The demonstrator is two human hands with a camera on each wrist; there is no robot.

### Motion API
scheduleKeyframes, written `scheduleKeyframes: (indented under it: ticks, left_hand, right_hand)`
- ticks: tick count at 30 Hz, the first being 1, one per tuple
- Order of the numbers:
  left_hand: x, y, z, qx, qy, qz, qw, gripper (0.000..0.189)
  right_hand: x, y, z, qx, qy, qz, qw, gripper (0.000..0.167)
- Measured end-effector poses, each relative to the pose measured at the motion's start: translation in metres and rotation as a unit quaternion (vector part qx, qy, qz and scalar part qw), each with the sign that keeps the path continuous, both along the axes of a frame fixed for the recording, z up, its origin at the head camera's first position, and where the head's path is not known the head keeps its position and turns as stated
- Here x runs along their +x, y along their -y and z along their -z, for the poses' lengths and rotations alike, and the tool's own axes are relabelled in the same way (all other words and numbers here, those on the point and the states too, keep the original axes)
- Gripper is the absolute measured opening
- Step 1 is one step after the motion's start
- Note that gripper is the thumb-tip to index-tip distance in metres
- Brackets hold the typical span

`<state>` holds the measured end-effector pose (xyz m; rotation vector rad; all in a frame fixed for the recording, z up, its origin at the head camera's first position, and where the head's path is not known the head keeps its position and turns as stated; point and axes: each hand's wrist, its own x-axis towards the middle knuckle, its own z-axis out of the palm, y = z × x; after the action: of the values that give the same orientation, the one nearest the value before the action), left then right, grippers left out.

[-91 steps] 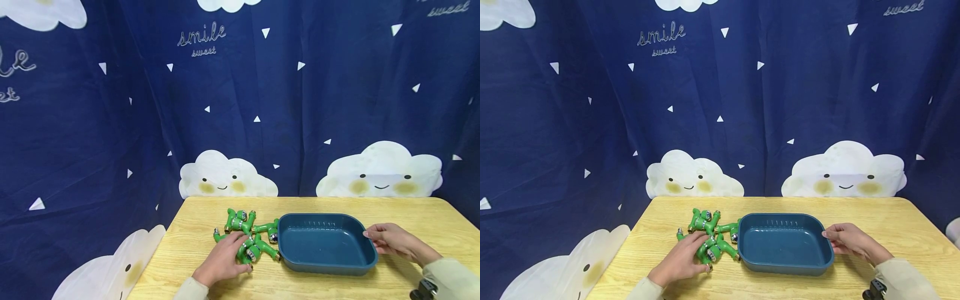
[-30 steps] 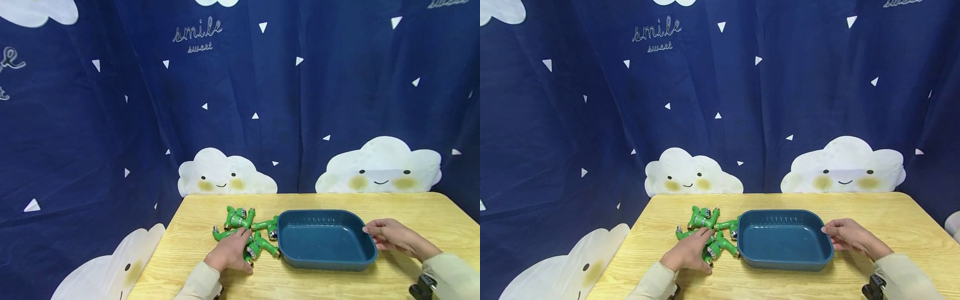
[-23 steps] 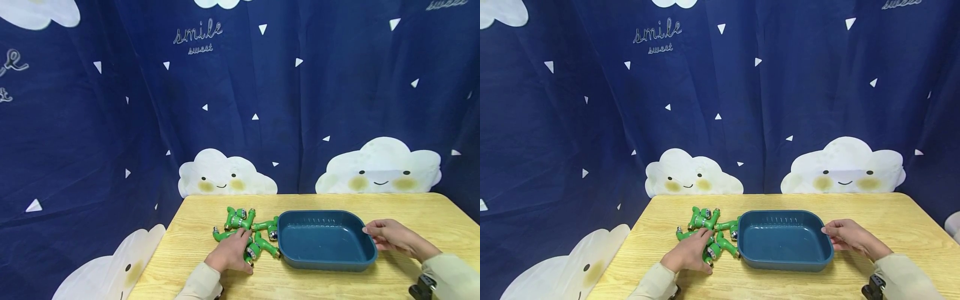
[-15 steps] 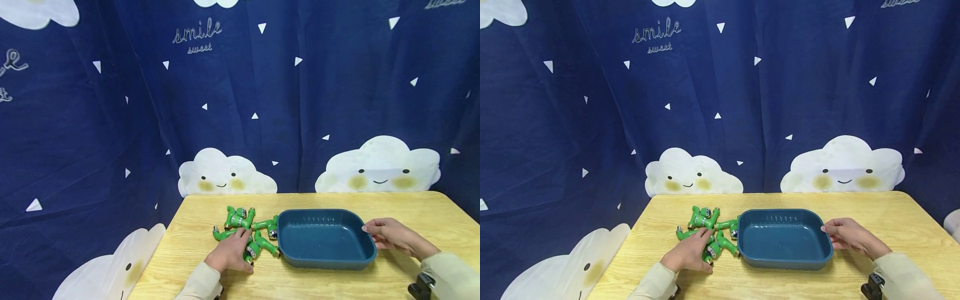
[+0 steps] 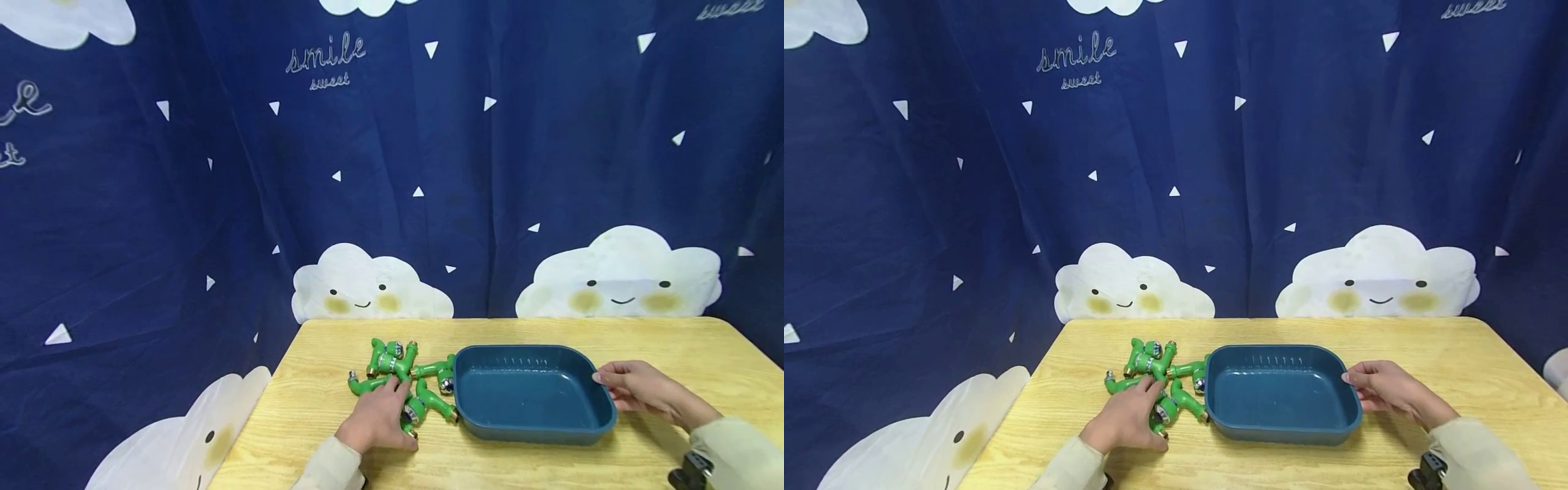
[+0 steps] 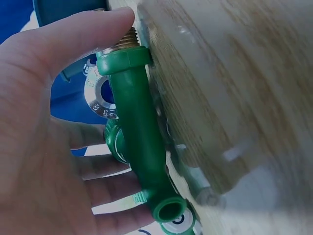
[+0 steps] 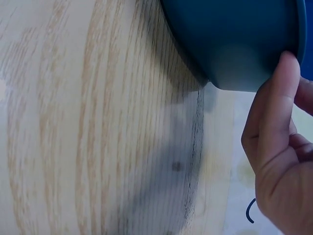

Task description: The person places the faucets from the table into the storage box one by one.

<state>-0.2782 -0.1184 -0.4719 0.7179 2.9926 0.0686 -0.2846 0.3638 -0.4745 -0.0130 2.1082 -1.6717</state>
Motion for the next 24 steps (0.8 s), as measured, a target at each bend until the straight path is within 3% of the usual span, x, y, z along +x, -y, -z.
scheduleKeyframes:
  ticks: [6, 15, 24]
  left_hand:
    - [0.002, 0.003, 0.002, 0.016, 0.016, -0.013, 0.9996, 0.109]
    - [0.003, 0.011, -0.008, 0.025, -0.041, -0.026, 0.9985, 0.103]
    - [0.006, 0.013, -0.020, 0.055, -0.041, -0.052, 0.9963, 0.105]
  right_hand:
    - [0.002, 0.001, 0.000, -0.001, 0.003, 0.003, 1.0000, 0.024]
    - [0.001, 0.000, 0.000, -0.001, -0.005, -0.005, 1.0000, 0.025]
    - [0.001, 0.000, -0.001, 0.005, 0.002, -0.001, 1.0000, 0.025]
